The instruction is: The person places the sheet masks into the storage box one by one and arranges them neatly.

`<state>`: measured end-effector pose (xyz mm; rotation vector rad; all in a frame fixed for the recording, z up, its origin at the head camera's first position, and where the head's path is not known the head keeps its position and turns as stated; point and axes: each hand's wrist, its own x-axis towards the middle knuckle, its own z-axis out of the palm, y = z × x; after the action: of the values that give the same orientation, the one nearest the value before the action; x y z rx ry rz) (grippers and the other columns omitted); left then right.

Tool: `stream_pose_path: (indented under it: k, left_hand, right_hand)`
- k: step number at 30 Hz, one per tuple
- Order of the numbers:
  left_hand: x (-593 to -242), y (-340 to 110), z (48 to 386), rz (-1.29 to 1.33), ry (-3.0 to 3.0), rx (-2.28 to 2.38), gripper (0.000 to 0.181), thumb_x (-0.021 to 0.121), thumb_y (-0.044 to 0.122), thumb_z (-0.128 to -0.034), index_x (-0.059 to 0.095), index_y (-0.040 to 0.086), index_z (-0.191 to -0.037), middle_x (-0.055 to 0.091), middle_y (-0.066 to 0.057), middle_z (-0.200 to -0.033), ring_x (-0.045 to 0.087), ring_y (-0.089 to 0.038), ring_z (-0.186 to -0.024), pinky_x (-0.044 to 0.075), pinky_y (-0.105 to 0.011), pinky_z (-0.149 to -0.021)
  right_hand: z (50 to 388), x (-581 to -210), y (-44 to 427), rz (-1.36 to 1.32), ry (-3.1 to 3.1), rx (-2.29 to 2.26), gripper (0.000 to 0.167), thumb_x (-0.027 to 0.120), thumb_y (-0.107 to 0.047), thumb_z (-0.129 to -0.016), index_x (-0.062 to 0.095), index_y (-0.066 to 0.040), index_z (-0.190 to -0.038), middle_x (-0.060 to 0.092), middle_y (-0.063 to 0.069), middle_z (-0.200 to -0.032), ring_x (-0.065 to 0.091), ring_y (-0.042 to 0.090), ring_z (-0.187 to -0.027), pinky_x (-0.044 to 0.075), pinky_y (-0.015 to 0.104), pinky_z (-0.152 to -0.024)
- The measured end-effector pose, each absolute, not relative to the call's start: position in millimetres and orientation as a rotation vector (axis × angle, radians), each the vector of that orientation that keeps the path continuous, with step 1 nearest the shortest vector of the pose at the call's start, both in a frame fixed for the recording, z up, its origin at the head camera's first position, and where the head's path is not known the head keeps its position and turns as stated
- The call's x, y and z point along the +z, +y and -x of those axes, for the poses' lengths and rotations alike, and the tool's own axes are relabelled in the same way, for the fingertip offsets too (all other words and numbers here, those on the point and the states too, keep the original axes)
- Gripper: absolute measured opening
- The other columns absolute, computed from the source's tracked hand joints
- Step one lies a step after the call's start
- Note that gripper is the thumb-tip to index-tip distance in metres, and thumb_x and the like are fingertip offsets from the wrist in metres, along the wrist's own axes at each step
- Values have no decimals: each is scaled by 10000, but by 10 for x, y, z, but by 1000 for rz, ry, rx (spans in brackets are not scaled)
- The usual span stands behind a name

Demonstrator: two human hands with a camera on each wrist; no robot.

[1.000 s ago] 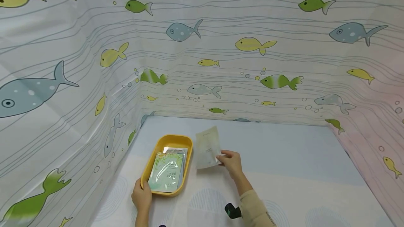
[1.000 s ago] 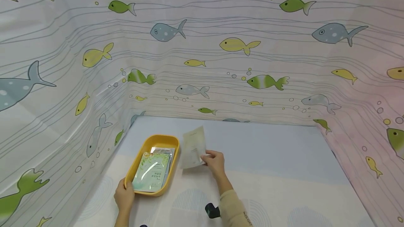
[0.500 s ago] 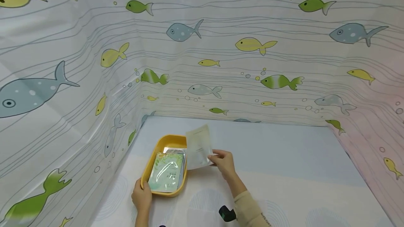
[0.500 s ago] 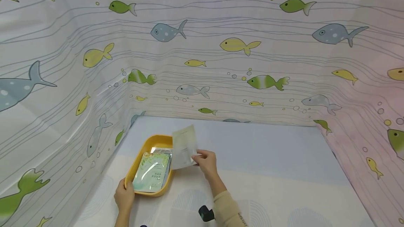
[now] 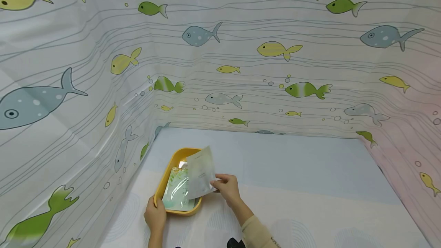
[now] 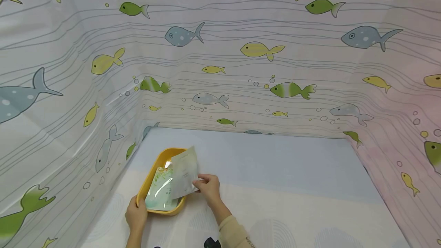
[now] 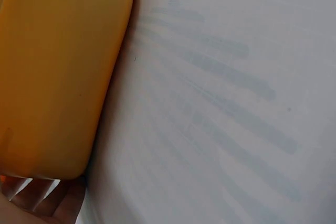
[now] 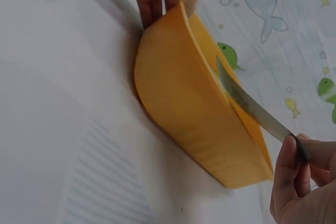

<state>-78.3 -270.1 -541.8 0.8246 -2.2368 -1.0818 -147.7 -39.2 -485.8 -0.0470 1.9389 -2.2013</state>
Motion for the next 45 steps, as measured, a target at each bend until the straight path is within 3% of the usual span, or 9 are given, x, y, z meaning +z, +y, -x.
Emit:
stream_pose_path:
  k: [19, 28, 34, 40, 45]
  left_hand:
    - [-5410, -2702, 782, -845, -2243, -1077, 351, 381, 64, -906, 528, -141, -1150, 576, -355, -1098, 536, -553, -963, 389, -605, -788]
    - [-5390, -2681, 770, -818, -2217, -1072, 343, 394, 63, -888, 543, -137, -1123, 585, -352, -1067, 539, -555, -935, 387, -602, -772]
    - [-5367, -2688, 763, -817, -2243, -1063, 329, 401, 51, -902, 541, -146, -1125, 589, -351, -1069, 550, -547, -926, 397, -601, -753]
    - [-5389, -2699, 769, -827, -2241, -1054, 332, 400, 47, -894, 544, -142, -1126, 589, -351, -1066, 548, -554, -928, 393, -606, -747]
    - [-5395, -2697, 772, -821, -2232, -1052, 329, 403, 47, -893, 547, -138, -1124, 589, -351, -1065, 546, -558, -933, 391, -610, -752]
  right_hand:
    - [1353, -5054, -709, -54, 2067, -2206, 306, 695, 79, -731, 644, 149, -1024, 657, 137, -689, 652, 189, -583, 552, 368, -581]
    - [1329, -5090, -895, -148, 2253, -2200, 284, 743, 43, -698, 687, 101, -971, 666, 120, -656, 643, 235, -510, 534, 345, -505]
    - [1300, -5089, -988, -95, 2353, -2149, 267, 756, 45, -679, 697, 96, -934, 669, 105, -638, 605, 157, -453, 480, 234, -426]
    - [1295, -5096, -1040, 22, 2594, -1947, 226, 800, -25, -660, 730, 40, -864, 646, 14, -609, 527, 17, -517, 437, 184, -465]
    - [1273, -5097, -1057, 207, 2794, -1696, 222, 812, -101, -676, 741, 3, -858, 640, -30, -612, 536, 25, -546, 423, 189, -487]
